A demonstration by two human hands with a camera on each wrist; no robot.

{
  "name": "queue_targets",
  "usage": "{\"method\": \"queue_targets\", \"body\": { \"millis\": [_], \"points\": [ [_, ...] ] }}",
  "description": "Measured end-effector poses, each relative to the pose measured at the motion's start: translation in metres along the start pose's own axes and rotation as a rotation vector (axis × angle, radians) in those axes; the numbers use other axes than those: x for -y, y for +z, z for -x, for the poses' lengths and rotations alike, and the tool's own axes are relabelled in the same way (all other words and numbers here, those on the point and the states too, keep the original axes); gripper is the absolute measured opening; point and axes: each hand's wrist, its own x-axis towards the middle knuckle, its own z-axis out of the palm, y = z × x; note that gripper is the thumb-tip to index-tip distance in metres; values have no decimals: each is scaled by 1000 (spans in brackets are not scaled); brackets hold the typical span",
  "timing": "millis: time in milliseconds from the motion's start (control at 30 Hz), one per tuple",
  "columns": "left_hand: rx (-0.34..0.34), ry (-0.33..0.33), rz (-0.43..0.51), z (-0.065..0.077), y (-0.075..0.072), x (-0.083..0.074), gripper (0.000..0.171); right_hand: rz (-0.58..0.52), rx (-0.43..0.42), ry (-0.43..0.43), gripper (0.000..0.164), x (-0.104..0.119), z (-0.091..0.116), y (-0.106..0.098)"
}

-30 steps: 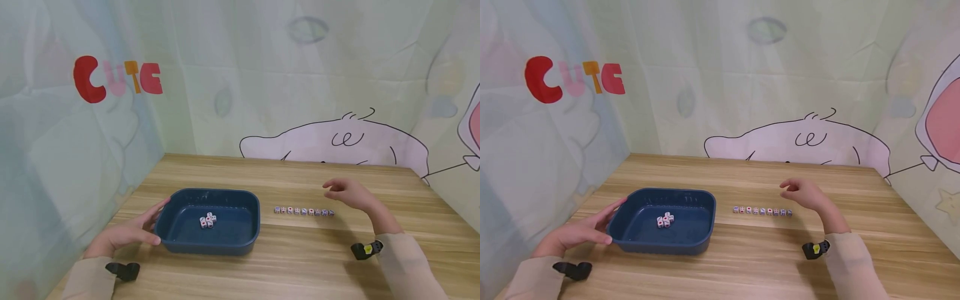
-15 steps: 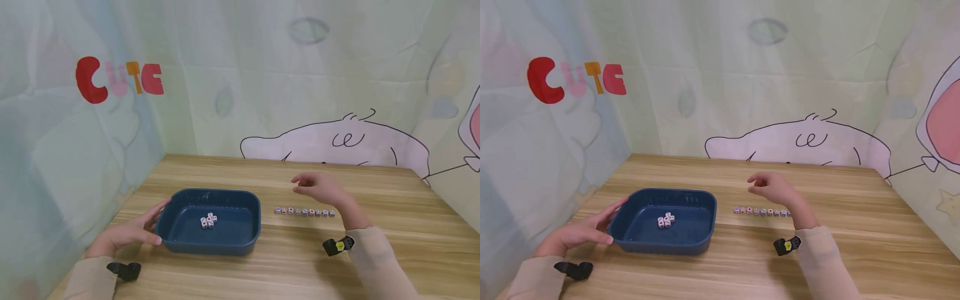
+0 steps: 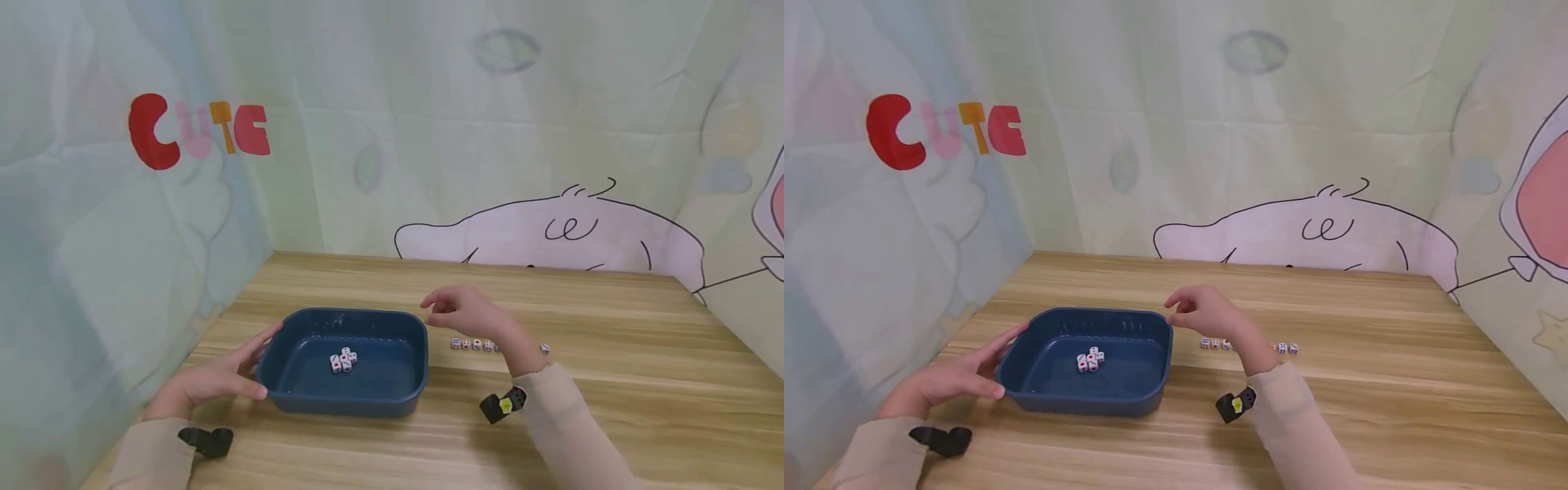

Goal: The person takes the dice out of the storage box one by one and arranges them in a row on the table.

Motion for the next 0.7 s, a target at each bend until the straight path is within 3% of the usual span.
{"method": "queue_targets", "body": {
  "millis": [200, 700],
  "points": [
    [-2, -7, 3, -1, 1, 0, 107, -4, 44, -30, 27, 10, -12, 18],
    [-14, -12, -4, -1, 1, -2, 108, 4, 134, 14, 29, 26, -39, 56]
  ]
}}
